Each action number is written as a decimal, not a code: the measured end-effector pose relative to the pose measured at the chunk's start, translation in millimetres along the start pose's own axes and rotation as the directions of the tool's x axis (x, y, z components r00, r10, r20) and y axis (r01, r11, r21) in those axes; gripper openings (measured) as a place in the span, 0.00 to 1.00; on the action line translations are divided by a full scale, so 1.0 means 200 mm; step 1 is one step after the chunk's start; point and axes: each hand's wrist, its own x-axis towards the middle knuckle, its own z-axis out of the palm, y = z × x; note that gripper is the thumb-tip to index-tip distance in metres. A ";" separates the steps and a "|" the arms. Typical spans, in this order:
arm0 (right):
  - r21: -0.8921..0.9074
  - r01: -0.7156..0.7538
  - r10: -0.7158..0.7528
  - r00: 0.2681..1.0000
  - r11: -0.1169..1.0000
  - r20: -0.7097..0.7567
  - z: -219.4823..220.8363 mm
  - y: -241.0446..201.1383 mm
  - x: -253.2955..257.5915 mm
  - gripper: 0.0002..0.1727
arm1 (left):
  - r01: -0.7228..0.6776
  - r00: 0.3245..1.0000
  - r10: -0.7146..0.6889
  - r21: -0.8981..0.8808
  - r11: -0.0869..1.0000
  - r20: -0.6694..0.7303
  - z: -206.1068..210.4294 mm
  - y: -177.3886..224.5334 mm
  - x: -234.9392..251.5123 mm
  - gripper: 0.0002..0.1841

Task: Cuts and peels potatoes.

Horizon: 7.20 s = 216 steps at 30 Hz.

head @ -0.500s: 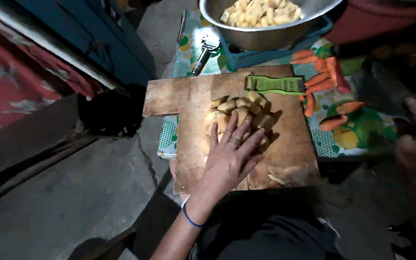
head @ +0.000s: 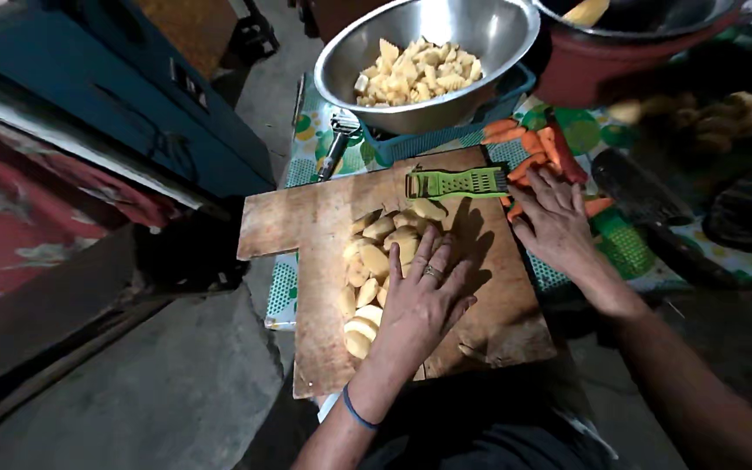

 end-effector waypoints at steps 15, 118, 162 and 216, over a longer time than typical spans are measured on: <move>0.062 -0.078 0.078 0.997 0.995 0.003 -0.03 0.13 0.17 0.21 | 0.112 0.920 -0.101 -0.006 0.994 0.378 -0.05 0.01 0.20 0.22; 0.926 0.229 0.096 0.959 0.300 -0.268 -0.17 -0.48 -0.06 0.06 | 0.021 0.992 -0.062 -0.333 0.943 -0.112 0.24 0.11 -0.01 0.08; 0.940 0.216 0.109 0.962 0.264 -0.251 -0.10 -0.57 -0.12 0.10 | 0.087 0.982 -0.142 -0.375 0.923 -0.122 0.25 0.10 -0.02 0.06; 0.953 0.172 0.140 0.967 0.248 -0.211 -0.12 -0.38 -0.04 0.07 | 0.003 0.994 -0.036 -0.313 0.950 -0.102 0.26 0.07 0.00 0.06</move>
